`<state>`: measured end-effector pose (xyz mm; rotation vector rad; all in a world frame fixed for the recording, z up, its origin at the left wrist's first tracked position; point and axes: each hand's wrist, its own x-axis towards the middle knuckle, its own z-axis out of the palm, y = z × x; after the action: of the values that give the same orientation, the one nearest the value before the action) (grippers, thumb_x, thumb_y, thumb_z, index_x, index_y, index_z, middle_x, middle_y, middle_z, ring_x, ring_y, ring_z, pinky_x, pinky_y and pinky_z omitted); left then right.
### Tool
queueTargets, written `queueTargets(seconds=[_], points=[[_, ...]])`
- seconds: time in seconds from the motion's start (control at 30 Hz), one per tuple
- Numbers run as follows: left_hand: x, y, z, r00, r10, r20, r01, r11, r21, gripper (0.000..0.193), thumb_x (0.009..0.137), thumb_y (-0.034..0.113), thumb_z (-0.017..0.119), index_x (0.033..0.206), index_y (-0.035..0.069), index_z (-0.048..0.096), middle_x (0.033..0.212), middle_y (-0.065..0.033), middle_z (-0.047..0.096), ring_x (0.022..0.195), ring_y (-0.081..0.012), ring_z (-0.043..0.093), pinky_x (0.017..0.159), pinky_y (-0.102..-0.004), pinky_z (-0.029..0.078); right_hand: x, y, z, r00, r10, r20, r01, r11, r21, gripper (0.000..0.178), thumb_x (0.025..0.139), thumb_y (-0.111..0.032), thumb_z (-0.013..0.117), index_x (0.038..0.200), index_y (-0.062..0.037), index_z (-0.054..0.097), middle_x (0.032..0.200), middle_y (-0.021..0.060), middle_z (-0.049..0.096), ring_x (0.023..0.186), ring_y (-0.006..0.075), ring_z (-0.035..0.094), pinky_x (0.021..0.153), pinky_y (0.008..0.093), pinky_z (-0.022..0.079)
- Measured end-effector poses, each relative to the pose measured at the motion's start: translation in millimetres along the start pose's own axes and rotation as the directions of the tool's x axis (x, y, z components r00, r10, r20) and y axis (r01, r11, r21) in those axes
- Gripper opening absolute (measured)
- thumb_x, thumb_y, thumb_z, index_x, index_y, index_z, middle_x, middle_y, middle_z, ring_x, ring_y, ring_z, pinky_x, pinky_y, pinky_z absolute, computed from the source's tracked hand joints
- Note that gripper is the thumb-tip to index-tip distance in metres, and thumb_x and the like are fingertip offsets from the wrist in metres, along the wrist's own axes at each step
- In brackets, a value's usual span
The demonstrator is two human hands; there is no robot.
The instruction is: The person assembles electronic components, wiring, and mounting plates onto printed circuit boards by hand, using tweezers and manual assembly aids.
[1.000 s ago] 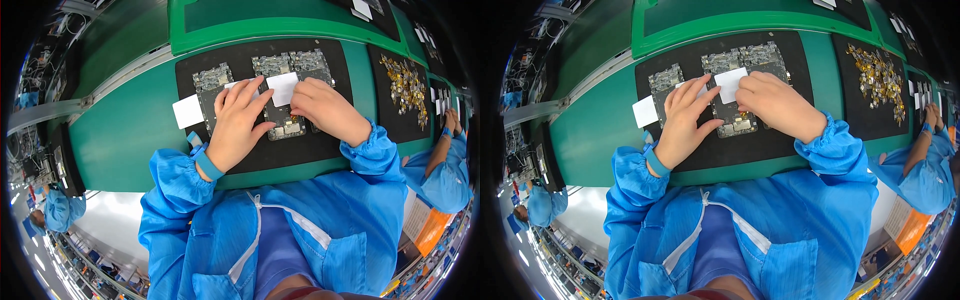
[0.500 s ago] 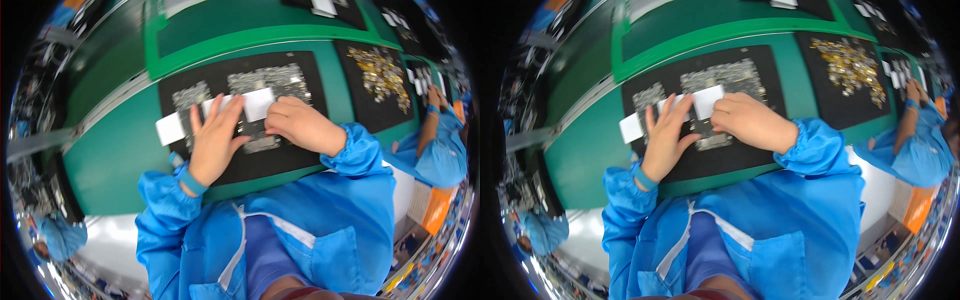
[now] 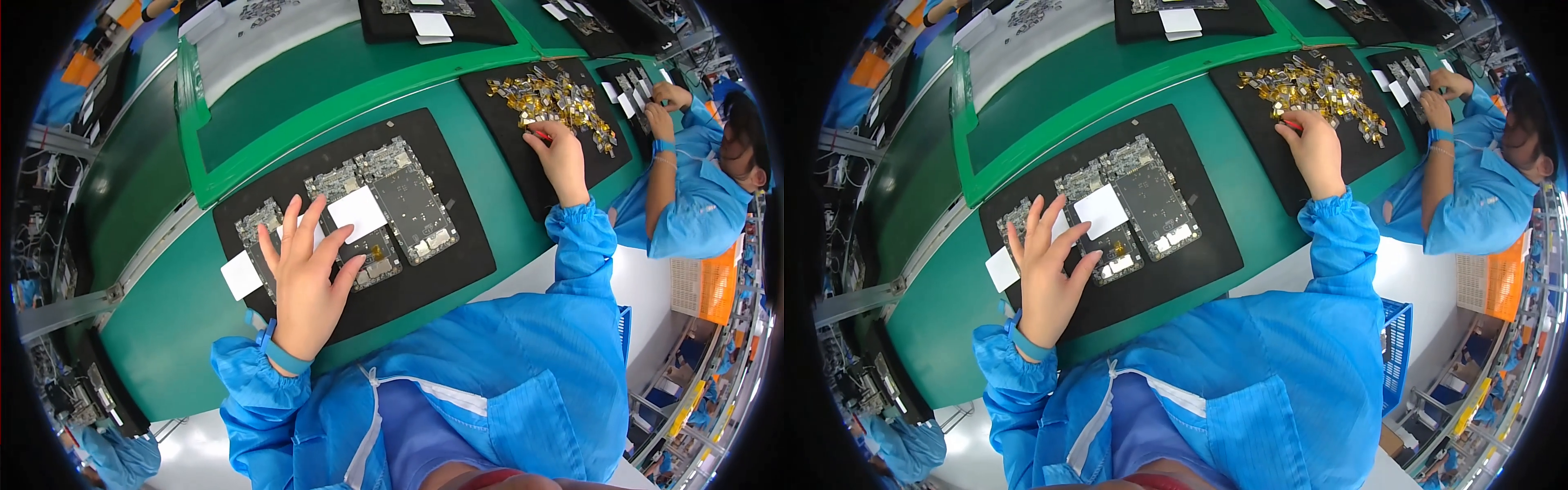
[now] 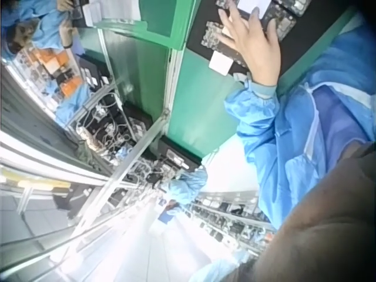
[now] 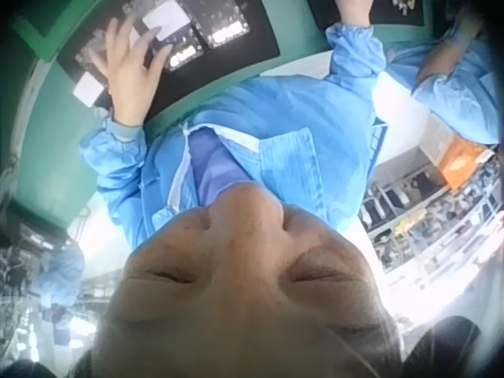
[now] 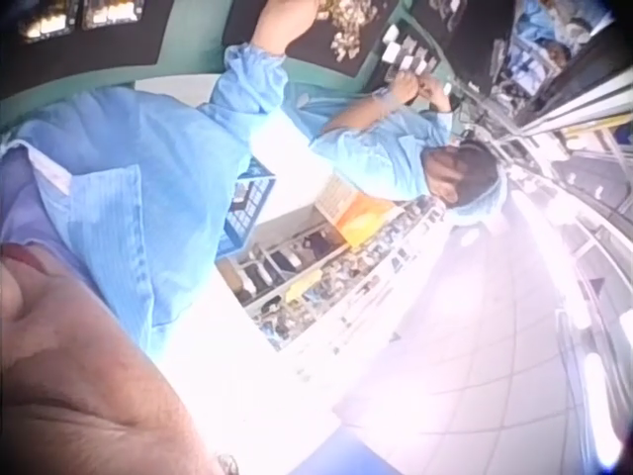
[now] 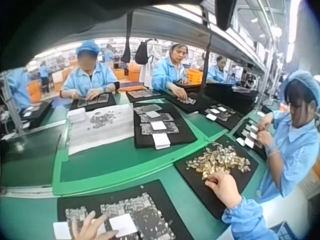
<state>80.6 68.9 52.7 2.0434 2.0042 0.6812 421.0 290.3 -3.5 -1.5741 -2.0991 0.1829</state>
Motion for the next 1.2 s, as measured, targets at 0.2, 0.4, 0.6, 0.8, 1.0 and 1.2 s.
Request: queueTargets(seconds=[0.2, 0.4, 0.6, 0.8, 1.0, 1.2], points=[[12, 11, -6, 0.998, 0.056, 0.034, -0.055, 0.997, -0.047, 0.026, 0.077, 0.015, 0.076, 0.101, 0.010, 0.070, 0.136, -0.0102, 0.052, 0.136, -0.0340, 0.037, 0.113, -0.0608, 0.011, -2, 0, -5, 0.999, 0.053, -0.003, -0.053, 0.999, 0.012, 0.021, 0.084, -0.019, 0.069, 0.098, -0.0039, 0.070, 0.091, 0.0165, 0.068, 0.084, 0.0339, 0.066, 0.074, 0.0395, 0.052], [37, 24, 5, 0.975, 0.214, -0.059, -0.221, 0.958, -0.181, 0.022, 0.081, 0.014, 0.072, 0.101, 0.009, 0.068, 0.124, -0.0102, 0.059, 0.120, -0.0357, 0.053, 0.105, -0.0502, 0.036, -5, 0, -14, 0.991, 0.038, -0.129, -0.065, 0.975, -0.211, 0.013, 0.085, -0.013, 0.065, 0.094, -0.0044, 0.069, 0.090, 0.0176, 0.067, 0.080, 0.0353, 0.066, 0.069, 0.0403, 0.052], [53, 37, 54, 0.970, -0.007, 0.244, 0.233, 0.326, -0.916, 0.022, 0.091, 0.009, 0.065, 0.111, 0.000, 0.065, 0.109, -0.0107, 0.068, 0.096, -0.0223, 0.068, 0.084, -0.0301, 0.054, -49, -98, -27, 0.956, -0.235, -0.174, 0.269, 0.940, 0.209, 0.011, 0.077, -0.002, 0.069, 0.088, -0.0047, 0.069, 0.082, 0.0108, 0.067, 0.073, 0.0291, 0.066, 0.065, 0.0347, 0.053], [55, 33, 77, 0.914, -0.062, 0.401, 0.401, -0.016, -0.916, 0.028, 0.093, 0.008, 0.064, 0.116, -0.007, 0.060, 0.105, -0.0130, 0.068, 0.095, -0.0163, 0.067, 0.084, -0.0268, 0.055, -82, -152, -4, 0.894, -0.424, -0.146, 0.447, 0.868, 0.213, 0.016, 0.074, -0.003, 0.072, 0.090, -0.0064, 0.070, 0.082, 0.0093, 0.067, 0.072, 0.0268, 0.065, 0.063, 0.0354, 0.053], [51, 11, 77, 0.899, -0.126, 0.419, 0.419, -0.026, -0.908, 0.021, 0.091, 0.010, 0.066, 0.106, -0.005, 0.066, 0.096, -0.0108, 0.069, 0.085, -0.0155, 0.068, 0.073, -0.0262, 0.055, -72, -151, 1, 0.942, -0.259, 0.213, 0.059, 0.752, 0.656, 0.016, 0.082, -0.001, 0.067, 0.097, -0.0012, 0.070, 0.085, 0.0111, 0.068, 0.073, 0.0224, 0.066, 0.063, 0.0298, 0.052], [64, 9, 52, 0.957, 0.008, 0.291, 0.157, 0.828, -0.539, 0.013, 0.083, 0.010, 0.069, 0.093, 0.002, 0.070, 0.089, -0.0132, 0.069, 0.075, -0.0232, 0.068, 0.068, -0.0323, 0.052, -57, -131, -5, 0.914, -0.147, 0.379, -0.116, 0.799, 0.590, 0.014, 0.085, -0.004, 0.066, 0.098, -0.0011, 0.070, 0.089, 0.0124, 0.069, 0.078, 0.0206, 0.067, 0.068, 0.0292, 0.052]])
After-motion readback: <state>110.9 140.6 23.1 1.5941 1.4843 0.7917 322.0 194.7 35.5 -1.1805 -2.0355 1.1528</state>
